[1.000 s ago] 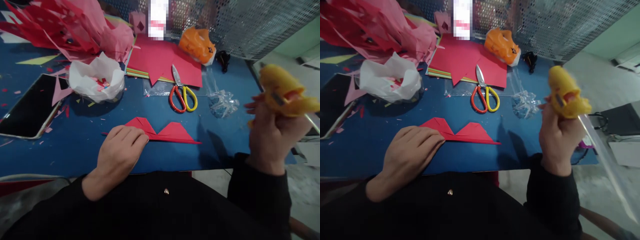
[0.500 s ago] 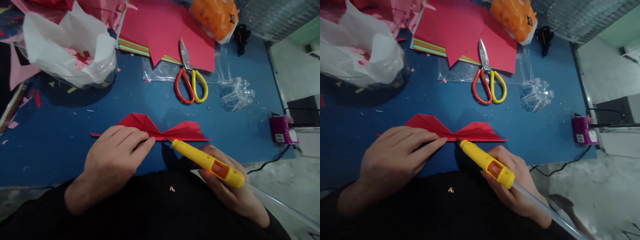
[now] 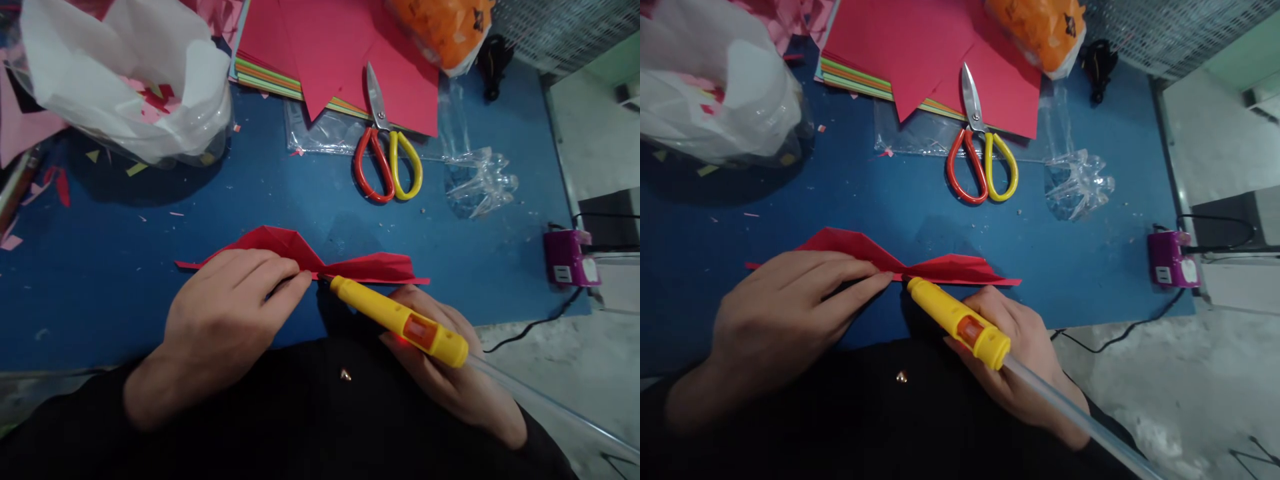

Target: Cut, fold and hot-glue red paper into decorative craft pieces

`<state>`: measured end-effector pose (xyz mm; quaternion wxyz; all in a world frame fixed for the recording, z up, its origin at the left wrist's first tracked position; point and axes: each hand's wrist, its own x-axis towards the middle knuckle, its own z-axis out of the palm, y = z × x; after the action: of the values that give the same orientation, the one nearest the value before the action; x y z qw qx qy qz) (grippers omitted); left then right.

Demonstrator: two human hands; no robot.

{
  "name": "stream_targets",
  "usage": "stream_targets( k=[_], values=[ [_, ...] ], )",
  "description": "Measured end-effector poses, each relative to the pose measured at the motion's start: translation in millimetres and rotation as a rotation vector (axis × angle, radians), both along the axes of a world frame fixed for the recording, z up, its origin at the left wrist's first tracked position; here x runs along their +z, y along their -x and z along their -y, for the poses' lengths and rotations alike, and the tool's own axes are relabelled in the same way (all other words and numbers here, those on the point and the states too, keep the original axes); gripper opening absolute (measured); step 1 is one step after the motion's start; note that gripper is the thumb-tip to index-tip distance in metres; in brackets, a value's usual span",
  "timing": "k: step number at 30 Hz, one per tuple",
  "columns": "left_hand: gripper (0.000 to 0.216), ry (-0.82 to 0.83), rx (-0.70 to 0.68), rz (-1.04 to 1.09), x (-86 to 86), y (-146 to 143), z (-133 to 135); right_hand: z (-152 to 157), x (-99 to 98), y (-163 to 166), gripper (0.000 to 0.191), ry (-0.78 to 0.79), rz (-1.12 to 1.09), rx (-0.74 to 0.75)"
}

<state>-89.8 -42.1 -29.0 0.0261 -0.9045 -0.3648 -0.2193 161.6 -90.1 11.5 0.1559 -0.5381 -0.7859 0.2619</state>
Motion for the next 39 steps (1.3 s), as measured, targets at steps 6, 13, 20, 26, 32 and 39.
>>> stream_targets(
  k=[6, 13, 20, 26, 32, 39],
  values=[
    [0.028, 0.022, -0.01, 0.006, -0.4, 1.8, 0.1, 0.6, 0.1, 0.8, 0.011, -0.058, 0.008, 0.006],
    [0.033, 0.016, -0.03, -0.014, -3.3, 2.2, -1.2, 0.0, -0.7, 0.0, 0.015, -0.04, 0.015, 0.0],
    [0.029, 0.057, -0.042, 0.028, -4.8, 2.9, -3.0, 0.0, -2.8, 0.0, 0.013, -0.051, 0.018, 0.016],
    [0.033, 0.061, -0.014, -0.005, -5.9, 4.0, -1.5, 0.3, -1.2, 2.2, 0.016, -0.04, 0.01, -0.005],
    [0.032, 0.082, -0.024, 0.018, -5.7, 4.0, -2.3, 0.9, -0.9, 0.0, 0.018, -0.048, 0.033, -0.012],
    [0.031, 0.08, -0.03, 0.033, -6.7, 2.8, -3.1, 2.2, -4.1, -0.8, 0.019, -0.074, 0.012, -0.014]
  ],
)
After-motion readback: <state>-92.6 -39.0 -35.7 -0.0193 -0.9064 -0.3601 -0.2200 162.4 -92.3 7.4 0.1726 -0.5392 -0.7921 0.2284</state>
